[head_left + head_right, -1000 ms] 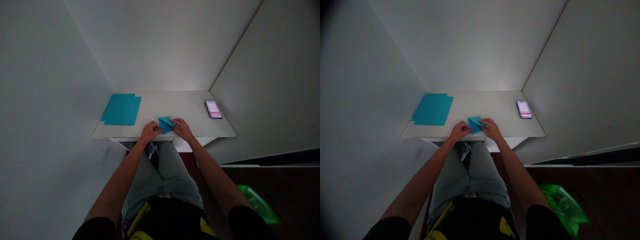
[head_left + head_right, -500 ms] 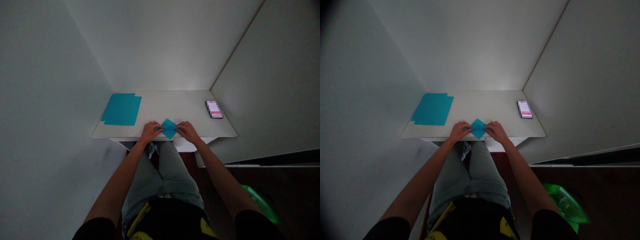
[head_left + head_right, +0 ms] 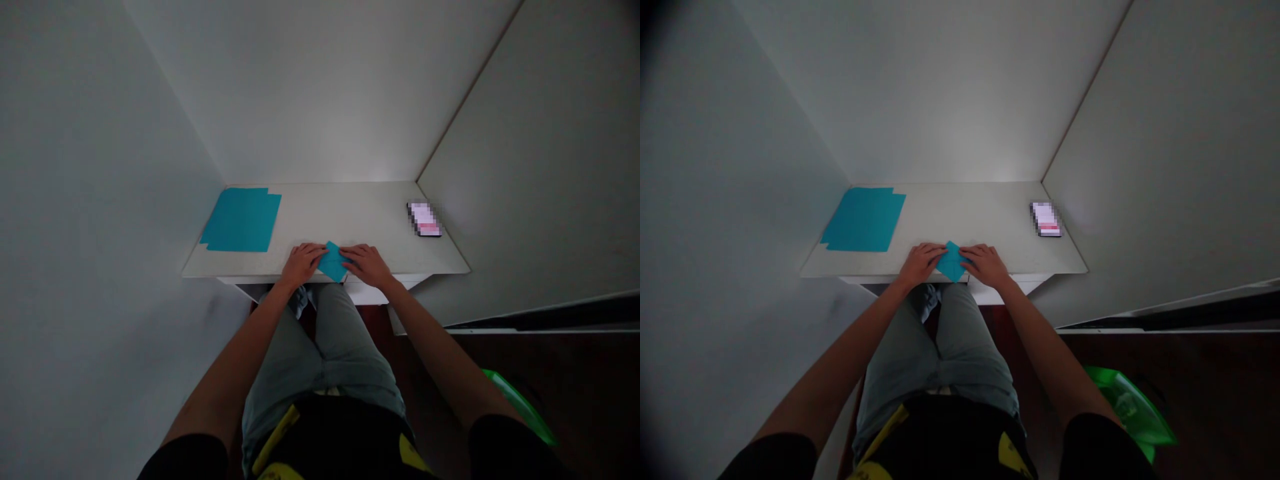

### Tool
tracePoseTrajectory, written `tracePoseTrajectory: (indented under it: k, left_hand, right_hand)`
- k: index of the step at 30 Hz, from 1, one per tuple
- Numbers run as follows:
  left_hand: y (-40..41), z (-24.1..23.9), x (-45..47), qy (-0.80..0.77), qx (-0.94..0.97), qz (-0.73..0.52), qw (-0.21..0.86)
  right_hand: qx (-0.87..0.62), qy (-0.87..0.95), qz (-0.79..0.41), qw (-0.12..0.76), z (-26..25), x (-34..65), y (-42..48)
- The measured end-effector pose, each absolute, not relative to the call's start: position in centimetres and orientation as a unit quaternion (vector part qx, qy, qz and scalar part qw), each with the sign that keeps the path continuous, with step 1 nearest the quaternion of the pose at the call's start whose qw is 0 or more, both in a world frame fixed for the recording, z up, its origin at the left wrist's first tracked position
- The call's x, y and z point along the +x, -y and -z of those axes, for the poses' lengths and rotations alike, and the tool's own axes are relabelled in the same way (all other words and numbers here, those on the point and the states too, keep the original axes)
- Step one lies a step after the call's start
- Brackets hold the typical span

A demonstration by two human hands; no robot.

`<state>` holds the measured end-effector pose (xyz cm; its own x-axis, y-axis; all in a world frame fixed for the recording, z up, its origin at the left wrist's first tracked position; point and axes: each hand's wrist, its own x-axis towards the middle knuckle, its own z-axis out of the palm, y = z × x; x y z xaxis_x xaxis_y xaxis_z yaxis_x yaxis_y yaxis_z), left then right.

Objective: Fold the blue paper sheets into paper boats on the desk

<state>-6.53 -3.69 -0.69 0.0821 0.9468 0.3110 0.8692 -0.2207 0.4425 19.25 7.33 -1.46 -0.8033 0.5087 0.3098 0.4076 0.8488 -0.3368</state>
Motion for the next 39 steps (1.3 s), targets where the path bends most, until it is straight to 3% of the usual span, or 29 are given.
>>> tracePoseTrajectory:
  k: [4, 8, 18, 24, 33, 39]
  left_hand:
    - [5.4, 0.6, -6.8, -0.571, 0.796, -0.192, 0.064]
    - [7.2, 0.8, -7.0, -0.544, 0.819, -0.169, 0.069]
    - [3.5, -1.9, -6.9, -0.58, 0.623, -0.457, 0.258]
    - [2.4, -0.5, -6.6, -0.589, 0.608, -0.448, 0.289]
    - [1.4, 1.0, -5.0, -0.639, 0.56, -0.45, 0.274]
    - [1.0, 0.6, -4.9, -0.661, 0.591, -0.373, 0.273]
  right_hand:
    - [-0.2, 0.964, -0.103, 0.142, 1.1, 20.8, -6.3]
    - [-0.194, 0.958, -0.132, 0.162, 1.5, 21.9, -5.5]
    - [-0.274, 0.795, -0.4, 0.366, 0.5, 18.2, -8.0]
    - [-0.287, 0.726, -0.493, 0.384, 2.4, 16.3, -10.8]
    - [-0.297, 0.718, -0.52, 0.355, 2.3, 16.6, -9.7]
    - [-0.303, 0.715, -0.539, 0.326, 2.2, 16.5, -9.4]
